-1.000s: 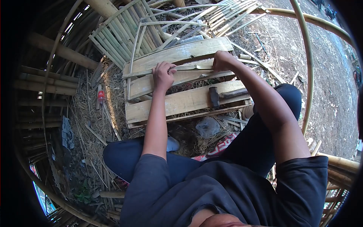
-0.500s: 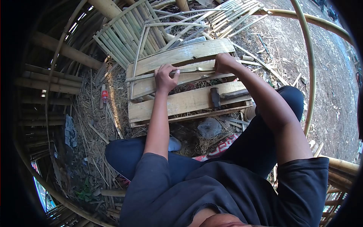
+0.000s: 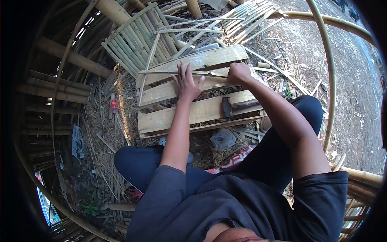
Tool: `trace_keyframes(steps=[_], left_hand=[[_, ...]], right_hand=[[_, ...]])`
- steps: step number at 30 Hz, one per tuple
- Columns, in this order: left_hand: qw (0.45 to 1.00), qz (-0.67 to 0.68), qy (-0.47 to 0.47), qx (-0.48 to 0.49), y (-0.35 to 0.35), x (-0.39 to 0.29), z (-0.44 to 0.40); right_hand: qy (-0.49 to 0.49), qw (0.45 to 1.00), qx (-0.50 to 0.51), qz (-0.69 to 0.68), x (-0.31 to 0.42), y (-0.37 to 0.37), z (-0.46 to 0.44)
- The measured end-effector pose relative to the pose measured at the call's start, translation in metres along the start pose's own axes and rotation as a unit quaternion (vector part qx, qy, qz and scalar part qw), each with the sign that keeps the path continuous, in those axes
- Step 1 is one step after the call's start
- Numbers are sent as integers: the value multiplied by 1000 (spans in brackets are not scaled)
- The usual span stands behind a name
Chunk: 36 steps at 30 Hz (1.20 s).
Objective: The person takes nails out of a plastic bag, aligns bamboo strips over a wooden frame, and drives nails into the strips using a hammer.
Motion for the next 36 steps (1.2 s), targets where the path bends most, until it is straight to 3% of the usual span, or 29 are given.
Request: trace_keyframes(steps=[1,4,8,11,14,18,20,27,30,32,34,36], left_hand=[[999,28,15,41,1,2,-3],[985,111,59,118,-9,1,1],[976,52,29,207,-12,3,3],[973,19,50,223,-15,-3,10],[982,26,9,186,-15,-12,25],[988,42,24,146,-11,-12,36],[986,72,26,149,-22,-14,37],[979,139,49,140,-26,-3,41],[981,135,60,125,-28,-8,46],[981,132,70,124,-31,-13,47],[980,147,92,101,-31,-15,46],[976,167,111,79,-31,-16,43]], right_hand=[[42,996,83,-12,3,-7,3],[92,995,40,-11,3,-4,9],[100,993,-46,-29,-2,4,12],[71,995,-59,-24,-2,4,14],[14,997,-77,2,-11,9,4],[65,994,5,-87,-19,-32,-3],[86,992,-40,-88,-31,-45,-9],[73,994,77,32,-65,-56,-3],[14,992,122,8,-71,-49,19],[-9,974,187,-126,-75,-37,30],[-122,982,61,-130,-83,-15,34],[-116,982,71,-131,-85,-11,32]])
Point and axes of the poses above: each hand's wrist, its own z-axis away from the middle knuckle, its own y-axis out of the palm, x = y × z, the point moved 2 cm from there along -z, towards the middle knuckle, and after that the axes turned 6 degrees about -x, right-handed, at the moved point
